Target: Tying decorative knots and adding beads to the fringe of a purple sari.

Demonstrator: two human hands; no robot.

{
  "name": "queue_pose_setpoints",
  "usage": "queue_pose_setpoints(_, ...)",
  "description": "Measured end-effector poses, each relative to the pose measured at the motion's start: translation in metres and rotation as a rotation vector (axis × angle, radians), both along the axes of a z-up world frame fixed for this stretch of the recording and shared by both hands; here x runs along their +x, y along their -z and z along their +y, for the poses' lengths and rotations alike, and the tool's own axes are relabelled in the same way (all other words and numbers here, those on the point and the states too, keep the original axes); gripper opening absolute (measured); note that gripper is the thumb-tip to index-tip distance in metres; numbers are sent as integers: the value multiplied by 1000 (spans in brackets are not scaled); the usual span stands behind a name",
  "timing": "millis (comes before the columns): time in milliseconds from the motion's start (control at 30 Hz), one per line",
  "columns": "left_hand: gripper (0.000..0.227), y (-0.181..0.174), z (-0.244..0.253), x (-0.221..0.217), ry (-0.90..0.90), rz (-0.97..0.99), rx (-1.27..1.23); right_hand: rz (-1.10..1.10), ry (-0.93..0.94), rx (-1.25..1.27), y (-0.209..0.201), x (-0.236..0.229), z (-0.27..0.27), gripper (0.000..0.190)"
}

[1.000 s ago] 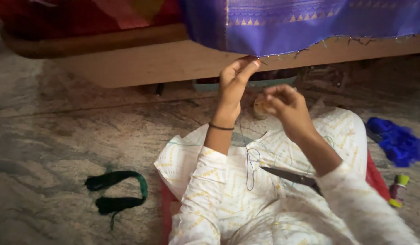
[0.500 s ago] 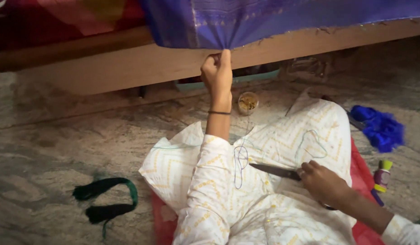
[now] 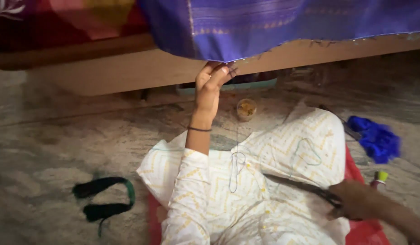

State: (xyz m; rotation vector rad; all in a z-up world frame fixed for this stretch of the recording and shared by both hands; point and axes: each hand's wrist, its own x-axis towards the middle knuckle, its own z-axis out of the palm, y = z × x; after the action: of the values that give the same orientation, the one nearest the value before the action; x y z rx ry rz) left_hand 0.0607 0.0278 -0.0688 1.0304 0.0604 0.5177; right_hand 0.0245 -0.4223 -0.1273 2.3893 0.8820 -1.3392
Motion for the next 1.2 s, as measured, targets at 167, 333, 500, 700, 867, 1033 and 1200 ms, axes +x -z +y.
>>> queue_pose_setpoints(167, 13, 10, 15, 2, 187, -54, -75, -31, -61, 0, -37, 56, -26, 47)
queue_pose_setpoints(333, 22, 9, 13, -1, 147, -48, -186, -553, -16, -36, -8, 106, -66, 30)
queue_pose_setpoints(500, 28, -17, 4, -7, 175, -37, -328, -689, 174, 441, -62, 101, -19, 34)
queue_pose_setpoints(700, 18, 6, 5, -3, 38, 154, -47, -511, 235, 220, -130, 78, 64, 40)
queue_pose_setpoints(867, 15, 2, -1, -16, -40, 162, 41, -435, 280, 465, -143, 73, 98, 52)
queue_pose_setpoints(1033, 13, -8, -8, -31, -52, 175, 58, -373, 212, 476, -136, 81, 112, 62)
queue_pose_setpoints(1200, 11, -3, -5, -32, -70, 168, 60, -370, 207, 480, -154, 76, 131, 62)
